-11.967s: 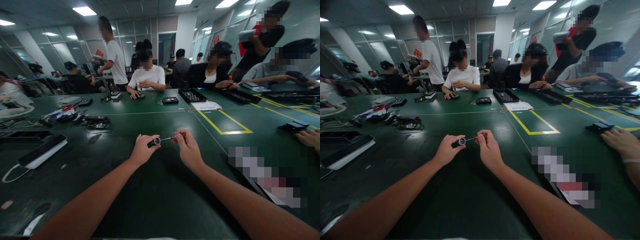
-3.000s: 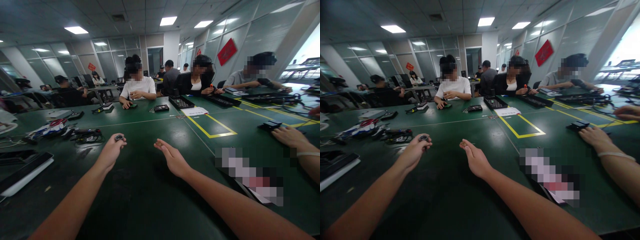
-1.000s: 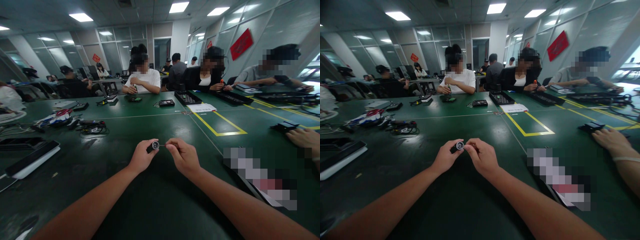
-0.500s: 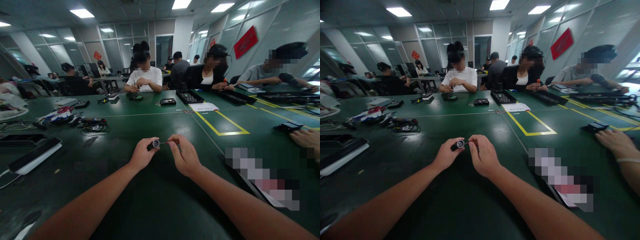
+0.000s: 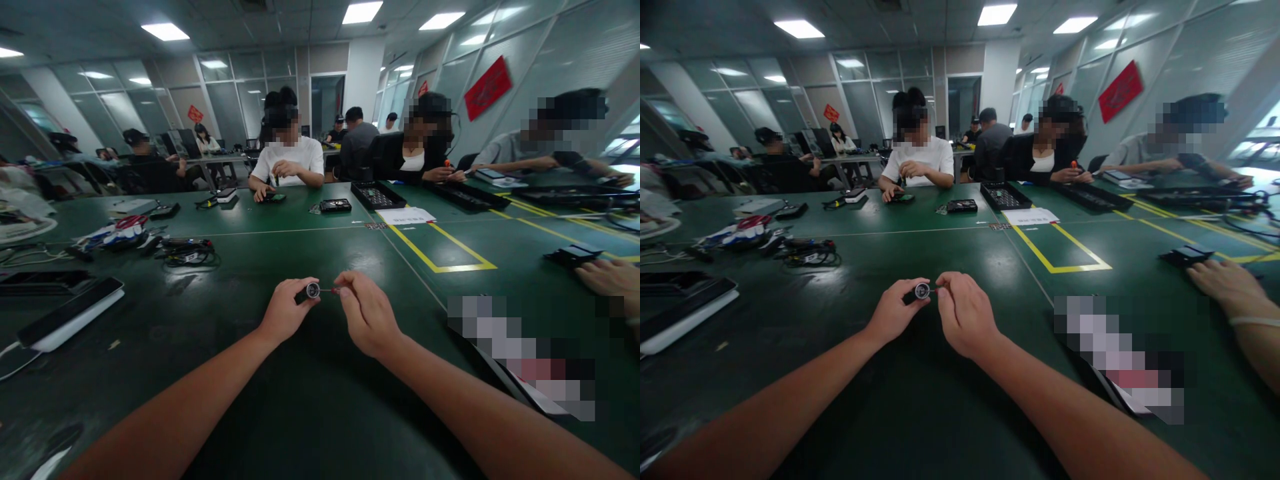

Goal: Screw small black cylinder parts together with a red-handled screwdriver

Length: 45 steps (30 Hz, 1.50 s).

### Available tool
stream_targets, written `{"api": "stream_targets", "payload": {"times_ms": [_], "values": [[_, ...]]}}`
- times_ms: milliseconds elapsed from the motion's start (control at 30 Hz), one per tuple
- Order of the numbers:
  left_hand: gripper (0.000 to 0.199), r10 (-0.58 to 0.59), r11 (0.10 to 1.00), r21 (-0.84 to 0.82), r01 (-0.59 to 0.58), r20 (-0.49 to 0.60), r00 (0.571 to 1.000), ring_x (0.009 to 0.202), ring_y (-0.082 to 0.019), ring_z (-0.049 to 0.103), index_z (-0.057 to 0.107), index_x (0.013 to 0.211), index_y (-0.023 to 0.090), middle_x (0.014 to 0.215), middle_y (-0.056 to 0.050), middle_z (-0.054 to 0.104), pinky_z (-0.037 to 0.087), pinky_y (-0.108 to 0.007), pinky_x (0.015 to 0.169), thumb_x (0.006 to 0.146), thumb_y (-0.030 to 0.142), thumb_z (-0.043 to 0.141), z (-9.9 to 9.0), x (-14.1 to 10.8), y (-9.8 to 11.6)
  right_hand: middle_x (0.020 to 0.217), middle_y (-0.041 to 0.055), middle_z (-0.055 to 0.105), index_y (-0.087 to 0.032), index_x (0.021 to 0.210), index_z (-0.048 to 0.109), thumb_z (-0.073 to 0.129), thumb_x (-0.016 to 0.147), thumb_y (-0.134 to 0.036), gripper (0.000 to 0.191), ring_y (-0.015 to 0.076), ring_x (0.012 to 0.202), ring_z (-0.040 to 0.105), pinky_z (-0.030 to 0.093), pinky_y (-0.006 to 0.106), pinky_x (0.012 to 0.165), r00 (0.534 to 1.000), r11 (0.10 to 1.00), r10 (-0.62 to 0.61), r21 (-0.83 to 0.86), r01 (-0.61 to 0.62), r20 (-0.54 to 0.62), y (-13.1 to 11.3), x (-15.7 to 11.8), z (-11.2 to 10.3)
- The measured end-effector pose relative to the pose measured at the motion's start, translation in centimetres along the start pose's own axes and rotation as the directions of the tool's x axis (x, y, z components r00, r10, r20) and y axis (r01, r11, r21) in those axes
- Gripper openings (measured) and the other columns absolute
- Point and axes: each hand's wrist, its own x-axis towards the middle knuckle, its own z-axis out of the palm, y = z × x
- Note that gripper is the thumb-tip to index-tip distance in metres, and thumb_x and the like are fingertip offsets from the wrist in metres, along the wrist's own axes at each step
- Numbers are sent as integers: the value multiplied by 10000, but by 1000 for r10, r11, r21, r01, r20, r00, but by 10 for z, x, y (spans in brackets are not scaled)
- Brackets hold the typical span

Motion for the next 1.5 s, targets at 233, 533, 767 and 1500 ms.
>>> {"api": "stream_targets", "payload": {"times_ms": [233,533,767,1500], "values": [[336,-13,999,-33,12,-26,1000,1078,-235,627,670,1192,289,1154,-28,697,479,-419,977,866,217,710,1,0,-3,807,40,664,-204,1073,558,437,982,-264,163,192,705,643,475,327,669,995,992,103,69,-103,1,0,-2,4],[350,39,992,118,-37,-19,999,1114,-252,602,655,1216,302,1173,-20,699,346,-541,1100,878,230,707,-7,0,8,696,17,626,-200,871,600,498,945,-463,291,171,615,605,531,333,622,796,639,605,601,-480,-8,32,8,16],[371,28,992,124,-27,-5,1000,1056,-255,604,647,1236,299,1143,-29,701,428,-489,998,872,261,711,-8,1,1,719,2,623,-199,880,597,549,914,-467,275,151,633,592,523,316,634,758,567,652,680,-464,-26,43,8,23],[365,53,992,116,-50,-27,998,1085,-251,613,662,1211,304,1169,-24,703,438,-458,990,858,253,737,-8,2,-3,863,44,692,-228,1017,563,472,980,-271,107,194,779,680,502,324,720,987,974,158,165,-153,-23,8,-1,8]]}}
